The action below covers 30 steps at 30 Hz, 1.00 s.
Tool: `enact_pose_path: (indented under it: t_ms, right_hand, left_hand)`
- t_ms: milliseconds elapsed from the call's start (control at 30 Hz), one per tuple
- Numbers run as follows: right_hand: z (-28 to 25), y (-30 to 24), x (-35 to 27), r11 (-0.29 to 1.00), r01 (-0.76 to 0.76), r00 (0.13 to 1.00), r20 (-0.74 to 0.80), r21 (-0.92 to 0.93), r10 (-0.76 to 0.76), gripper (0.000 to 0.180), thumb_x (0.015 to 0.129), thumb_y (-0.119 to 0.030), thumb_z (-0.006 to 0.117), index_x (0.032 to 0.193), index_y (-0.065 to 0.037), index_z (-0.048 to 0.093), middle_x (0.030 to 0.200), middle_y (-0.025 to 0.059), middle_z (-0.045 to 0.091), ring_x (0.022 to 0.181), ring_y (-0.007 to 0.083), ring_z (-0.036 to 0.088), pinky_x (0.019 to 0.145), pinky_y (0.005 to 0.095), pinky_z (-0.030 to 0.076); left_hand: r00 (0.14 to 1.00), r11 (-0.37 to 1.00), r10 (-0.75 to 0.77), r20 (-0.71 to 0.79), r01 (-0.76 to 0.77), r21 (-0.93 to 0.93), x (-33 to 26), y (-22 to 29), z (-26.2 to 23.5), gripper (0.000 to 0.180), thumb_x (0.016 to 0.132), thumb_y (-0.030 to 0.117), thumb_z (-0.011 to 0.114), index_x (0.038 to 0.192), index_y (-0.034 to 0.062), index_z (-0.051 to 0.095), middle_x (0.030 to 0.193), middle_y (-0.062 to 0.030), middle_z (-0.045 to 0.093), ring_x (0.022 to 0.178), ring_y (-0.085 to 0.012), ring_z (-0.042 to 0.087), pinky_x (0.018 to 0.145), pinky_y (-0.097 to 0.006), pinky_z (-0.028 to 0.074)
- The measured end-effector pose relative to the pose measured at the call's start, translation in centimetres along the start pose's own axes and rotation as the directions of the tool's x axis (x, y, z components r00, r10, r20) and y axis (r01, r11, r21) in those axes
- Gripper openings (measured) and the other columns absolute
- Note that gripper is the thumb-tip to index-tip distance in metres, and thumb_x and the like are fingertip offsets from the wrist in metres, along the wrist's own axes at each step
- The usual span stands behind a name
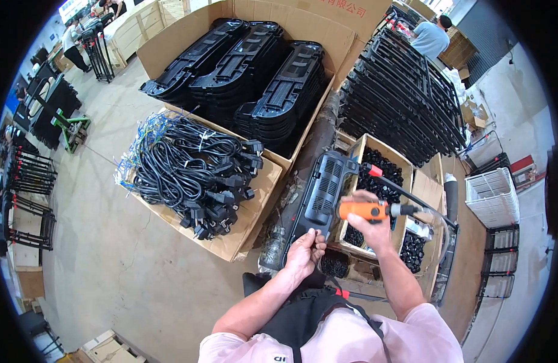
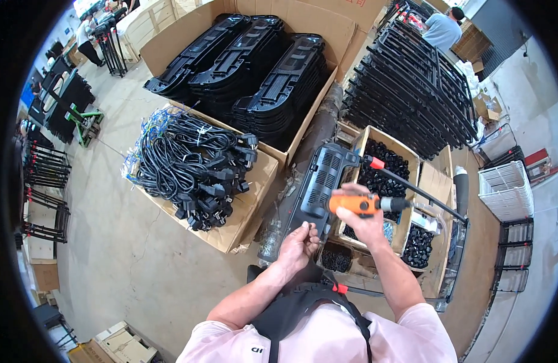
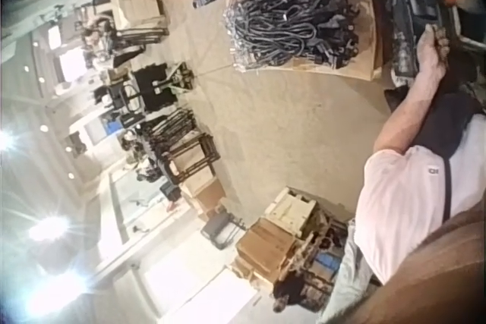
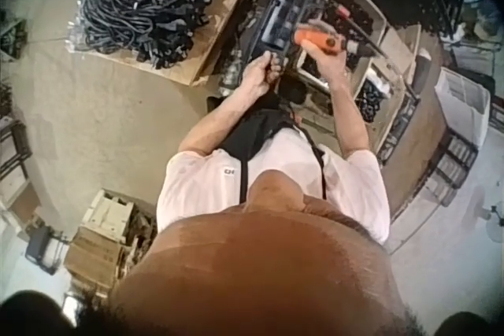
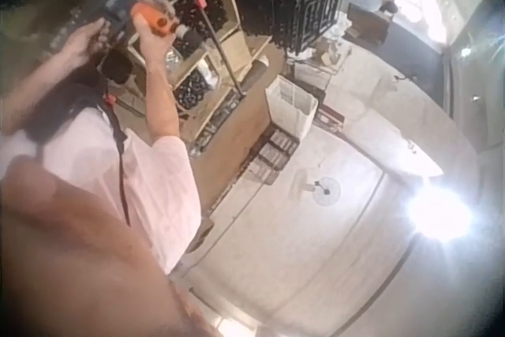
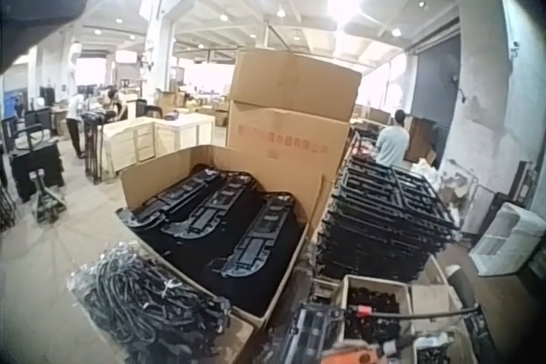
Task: The recorder is assembling a plastic cover onto a metal frame using a pneumatic screwdriver in a factory setting.
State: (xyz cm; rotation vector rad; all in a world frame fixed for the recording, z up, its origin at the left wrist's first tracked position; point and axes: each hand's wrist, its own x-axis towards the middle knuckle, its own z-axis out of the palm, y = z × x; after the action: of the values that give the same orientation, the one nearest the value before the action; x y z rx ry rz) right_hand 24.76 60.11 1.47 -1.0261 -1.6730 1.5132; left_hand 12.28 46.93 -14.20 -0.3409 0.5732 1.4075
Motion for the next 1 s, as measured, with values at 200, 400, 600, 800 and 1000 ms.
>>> enact_pose_path:
  t_ms: [200, 400, 600, 800, 1000]
  right_hand:
    - [-1.0, 0.4, -5.2, 0.996, -0.071, 0.997, 0.014, 0.062, 0.071, 0.059, 0.087, -0.007, 0.081, 0.139, 0.001, 0.055, 0.129, 0.0204, 0.071, 0.122, 0.026, 0.068, 0.108, 0.0422, 0.054]
    - [-1.9, 1.4, -6.4, 0.995, -0.065, 0.998, 0.026, 0.076, 0.063, 0.058, 0.088, -0.008, 0.081, 0.139, 0.0, 0.054, 0.13, 0.0201, 0.07, 0.122, 0.0257, 0.068, 0.108, 0.0416, 0.055]
    - [-2.3, 1.6, -7.2, 0.996, -0.067, 0.997, 0.052, 0.062, 0.064, 0.057, 0.089, -0.008, 0.08, 0.139, 0.0, 0.054, 0.13, 0.0194, 0.07, 0.122, 0.0254, 0.067, 0.108, 0.0411, 0.054]
    - [-1.4, 2.1, -7.1, 0.998, -0.045, 0.994, 0.101, 0.048, 0.04, 0.057, 0.089, -0.008, 0.081, 0.139, 0.0, 0.054, 0.132, 0.0188, 0.069, 0.122, 0.0254, 0.067, 0.108, 0.0408, 0.054]
    - [1.3, 3.7, -6.0, 0.997, -0.056, 0.992, 0.12, 0.058, 0.049, 0.056, 0.089, -0.003, 0.08, 0.139, 0.0, 0.055, 0.133, 0.0168, 0.069, 0.123, 0.0232, 0.067, 0.108, 0.038, 0.054]
  left_hand:
    - [0.999, 0.999, 0.037, -0.026, -0.038, -0.031, -0.2, 0.0, 0.5, 0.025, 0.11, 0.032, 0.06, 0.112, 0.0087, 0.069, 0.091, -0.003, 0.073, 0.073, -0.0145, 0.071, 0.064, -0.027, 0.063]
    - [0.997, 0.996, 0.082, 0.005, -0.082, -0.022, -0.2, -1.2, -0.1, 0.025, 0.111, 0.031, 0.059, 0.113, 0.0077, 0.07, 0.092, -0.004, 0.074, 0.077, -0.0148, 0.073, 0.068, -0.028, 0.065]
    - [0.996, 0.997, 0.081, -0.041, -0.08, 0.022, -0.9, -2.0, 0.0, 0.026, 0.111, 0.029, 0.058, 0.119, 0.0072, 0.07, 0.091, -0.0022, 0.074, 0.076, -0.0147, 0.073, 0.069, -0.029, 0.065]
    - [0.994, 0.996, 0.09, 0.056, -0.088, -0.031, -2.0, -2.5, -0.8, 0.029, 0.112, 0.025, 0.056, 0.129, 0.0021, 0.062, 0.107, -0.0085, 0.072, 0.093, -0.0194, 0.072, 0.084, -0.03, 0.062]
    - [1.0, 0.988, -0.003, -0.005, 0.003, 0.153, -4.6, -3.1, -0.4, 0.028, 0.114, 0.015, 0.046, 0.132, -0.0046, 0.055, 0.119, -0.0178, 0.071, 0.113, -0.0266, 0.073, 0.1, -0.037, 0.061]
